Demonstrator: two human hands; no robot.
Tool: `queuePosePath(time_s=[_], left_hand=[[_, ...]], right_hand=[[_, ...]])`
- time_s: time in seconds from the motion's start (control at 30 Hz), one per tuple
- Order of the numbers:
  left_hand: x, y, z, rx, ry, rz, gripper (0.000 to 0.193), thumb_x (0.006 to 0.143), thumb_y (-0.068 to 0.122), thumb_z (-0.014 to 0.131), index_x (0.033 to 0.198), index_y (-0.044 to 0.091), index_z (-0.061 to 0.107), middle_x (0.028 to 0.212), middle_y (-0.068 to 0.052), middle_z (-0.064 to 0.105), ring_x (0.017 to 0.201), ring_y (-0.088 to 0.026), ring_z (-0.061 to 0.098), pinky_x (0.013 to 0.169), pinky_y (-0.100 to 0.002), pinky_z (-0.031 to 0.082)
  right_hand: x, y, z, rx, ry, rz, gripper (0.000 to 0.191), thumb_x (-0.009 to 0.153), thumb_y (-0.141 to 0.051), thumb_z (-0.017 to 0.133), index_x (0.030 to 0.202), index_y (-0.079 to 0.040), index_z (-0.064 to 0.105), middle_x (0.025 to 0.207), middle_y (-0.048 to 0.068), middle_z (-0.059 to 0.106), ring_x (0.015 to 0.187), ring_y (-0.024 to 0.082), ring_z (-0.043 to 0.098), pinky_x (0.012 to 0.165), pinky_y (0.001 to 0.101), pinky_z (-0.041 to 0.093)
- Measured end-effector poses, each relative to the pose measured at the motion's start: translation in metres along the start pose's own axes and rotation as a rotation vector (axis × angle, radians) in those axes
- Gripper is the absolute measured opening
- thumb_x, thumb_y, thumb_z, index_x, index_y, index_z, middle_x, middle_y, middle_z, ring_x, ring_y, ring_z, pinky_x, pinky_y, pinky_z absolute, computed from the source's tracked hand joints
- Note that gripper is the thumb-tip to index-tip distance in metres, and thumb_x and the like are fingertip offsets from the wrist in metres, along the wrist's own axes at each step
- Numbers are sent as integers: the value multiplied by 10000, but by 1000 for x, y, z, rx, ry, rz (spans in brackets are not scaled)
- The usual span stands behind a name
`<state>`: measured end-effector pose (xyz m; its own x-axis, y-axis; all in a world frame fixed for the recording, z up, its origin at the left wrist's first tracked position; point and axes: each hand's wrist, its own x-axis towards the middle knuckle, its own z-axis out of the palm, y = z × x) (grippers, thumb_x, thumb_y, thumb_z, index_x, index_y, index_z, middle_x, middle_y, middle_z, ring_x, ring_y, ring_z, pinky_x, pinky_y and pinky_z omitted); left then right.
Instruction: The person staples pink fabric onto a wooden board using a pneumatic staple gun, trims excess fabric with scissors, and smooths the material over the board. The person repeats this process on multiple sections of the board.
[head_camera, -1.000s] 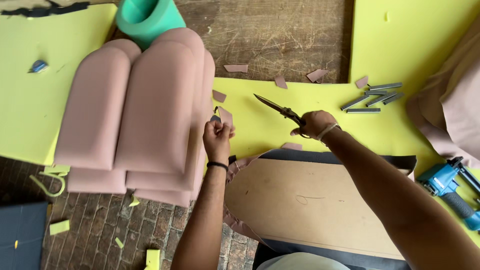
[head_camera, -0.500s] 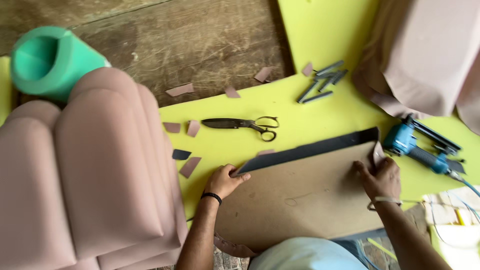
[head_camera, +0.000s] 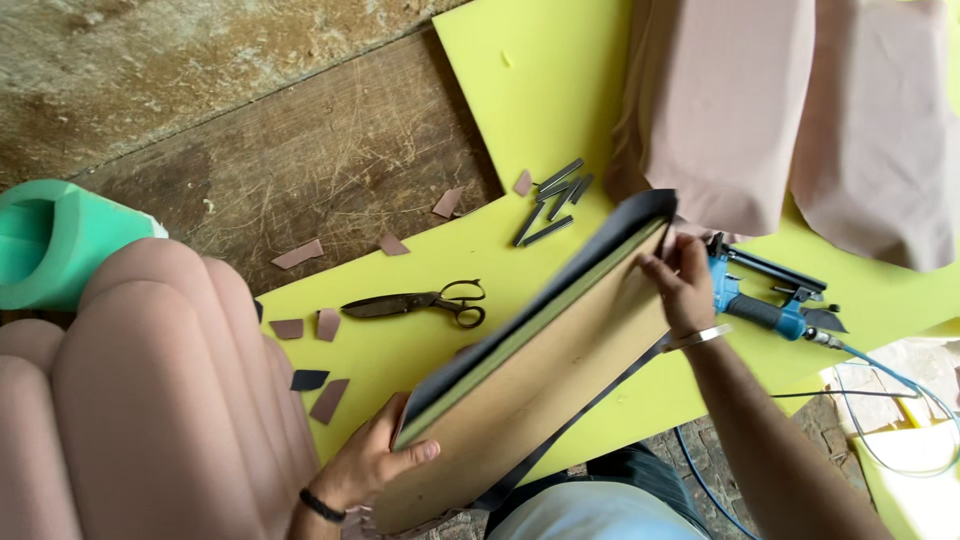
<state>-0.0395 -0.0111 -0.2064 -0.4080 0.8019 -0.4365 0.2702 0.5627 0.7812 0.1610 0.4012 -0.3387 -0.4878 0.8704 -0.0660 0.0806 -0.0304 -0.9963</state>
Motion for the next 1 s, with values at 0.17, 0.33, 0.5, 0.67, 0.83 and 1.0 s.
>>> queuePosePath(time_s=[0.17,0.33,0.5,0.67,0.83,1.0], left_hand=[[75,38,22,157,-43,76,684,808,489,771,1310,53,611,1228,-149,739,1131,-254,715,959,-384,553],[163,113,74,45,48,172,530,898,401,721,1272,50,586,1123,-140,745,1022,-264,751,869,-365,584],[206,145,94,197,2,296,434,893,333,764,1187,40,638,1085,-147,747,1010,-280,725,853,-391,579],[218,162,134,-133,-201,350,314,895,255,747,1140,59,731,1027,-93,791,937,-189,767,857,-338,607],[227,166,159,-122,-126,324,197,891,230,744,1014,79,775,884,-64,794,800,-150,767,747,-311,597],[243,142,183,-188,-179,256,158,919,195,713,1007,74,762,847,-52,774,792,-120,704,757,-291,558]], right_hand=[[1,-18,4,131,-135,85,360,912,-156,738,1182,-40,531,1038,11,652,940,95,614,859,261,515],[-6,-33,-13,238,-248,198,366,951,-220,689,1256,-47,583,1010,10,650,940,112,603,844,263,495],[-19,-27,-41,262,-266,196,318,961,-237,695,1199,-51,596,991,-5,626,925,113,587,817,265,464],[-35,-41,-76,273,-349,190,280,903,-149,623,1166,-54,614,1011,-13,624,889,99,543,798,235,434],[-41,-80,-79,49,-292,297,294,828,-43,544,1087,-42,683,973,17,719,870,108,625,762,247,485],[-32,-104,-81,-263,-311,175,260,821,21,674,1073,-40,692,941,20,726,873,87,663,767,245,532]])
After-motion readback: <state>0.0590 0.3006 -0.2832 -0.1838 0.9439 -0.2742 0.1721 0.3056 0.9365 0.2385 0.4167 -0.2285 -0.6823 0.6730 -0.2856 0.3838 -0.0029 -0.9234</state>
